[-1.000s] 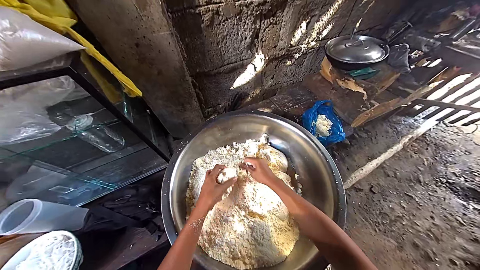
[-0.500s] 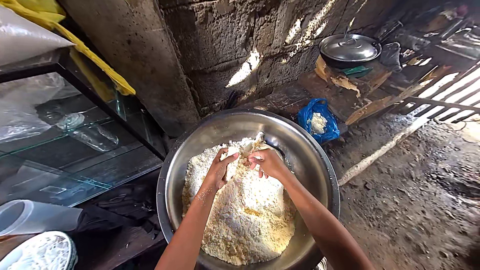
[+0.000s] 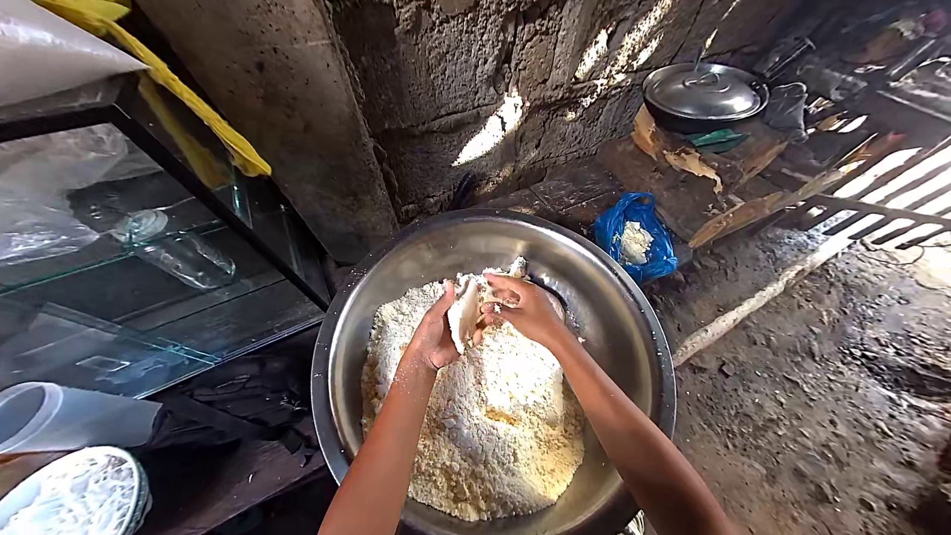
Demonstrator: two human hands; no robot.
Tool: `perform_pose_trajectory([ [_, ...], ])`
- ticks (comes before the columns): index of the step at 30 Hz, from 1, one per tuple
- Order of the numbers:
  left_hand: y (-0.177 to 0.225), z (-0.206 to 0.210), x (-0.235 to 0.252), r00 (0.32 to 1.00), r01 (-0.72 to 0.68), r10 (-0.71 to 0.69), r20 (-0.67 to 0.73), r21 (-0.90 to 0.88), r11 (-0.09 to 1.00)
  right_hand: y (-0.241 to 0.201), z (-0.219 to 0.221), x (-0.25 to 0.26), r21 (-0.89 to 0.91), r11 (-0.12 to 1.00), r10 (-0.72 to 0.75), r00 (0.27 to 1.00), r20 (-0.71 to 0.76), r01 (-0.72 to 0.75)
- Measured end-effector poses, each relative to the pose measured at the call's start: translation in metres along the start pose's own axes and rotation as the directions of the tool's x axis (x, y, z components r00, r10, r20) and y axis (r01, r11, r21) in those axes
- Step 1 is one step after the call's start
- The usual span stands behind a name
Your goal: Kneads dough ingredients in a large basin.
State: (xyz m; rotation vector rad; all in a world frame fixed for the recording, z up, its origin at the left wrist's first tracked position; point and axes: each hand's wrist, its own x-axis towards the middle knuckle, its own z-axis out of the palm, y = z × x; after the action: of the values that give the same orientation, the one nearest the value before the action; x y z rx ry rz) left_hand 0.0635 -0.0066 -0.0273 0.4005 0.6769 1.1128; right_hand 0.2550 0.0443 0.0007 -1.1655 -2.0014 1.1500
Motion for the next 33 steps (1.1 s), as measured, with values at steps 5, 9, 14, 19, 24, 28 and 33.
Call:
perform_pose_trajectory([
  [5, -0.018, 0.03, -0.006, 0.998, -0.041, 0.036, -0.057, -0.089, 0.995, -0.007, 0.047, 0.012, 0.095, 0.986, -0.129, 0.987, -0.094, 0.138],
  [9, -0.032, 0.031, 0.001, 0.948, -0.216, 0.138, -0.285, -0.261, 0.941, -0.016, 0.081, 0.012, -0.14, 0.963, -0.257, 0.944, -0.207, 0.232],
  [14, -0.034, 0.019, 0.006, 0.894, -0.29, 0.168, -0.415, -0.252, 0.923, -0.01, 0.099, 0.023, -0.333, 0.867, -0.469, 0.832, -0.297, 0.37],
  [19, -0.037, 0.025, 0.005, 0.866, -0.185, 0.221, -0.448, 0.123, 0.975, -0.014, 0.087, 0.045, -0.242, 0.938, -0.331, 0.856, -0.397, 0.25],
  [24, -0.016, 0.027, -0.011, 0.967, -0.031, 0.103, -0.233, 0.293, 0.956, -0.025, 0.058, 0.06, 0.437, 0.899, 0.186, 0.924, -0.336, -0.022],
  [28, -0.001, 0.012, -0.019, 0.948, -0.069, 0.159, -0.275, 0.31, 0.948, -0.015, 0.019, 0.049, 0.727, 0.67, 0.253, 0.967, -0.035, -0.149],
  [33, 0.009, -0.005, -0.015, 0.922, -0.185, 0.283, -0.266, 0.34, 0.922, 0.0, 0.006, 0.028, 0.552, 0.829, 0.118, 0.993, -0.026, -0.084],
])
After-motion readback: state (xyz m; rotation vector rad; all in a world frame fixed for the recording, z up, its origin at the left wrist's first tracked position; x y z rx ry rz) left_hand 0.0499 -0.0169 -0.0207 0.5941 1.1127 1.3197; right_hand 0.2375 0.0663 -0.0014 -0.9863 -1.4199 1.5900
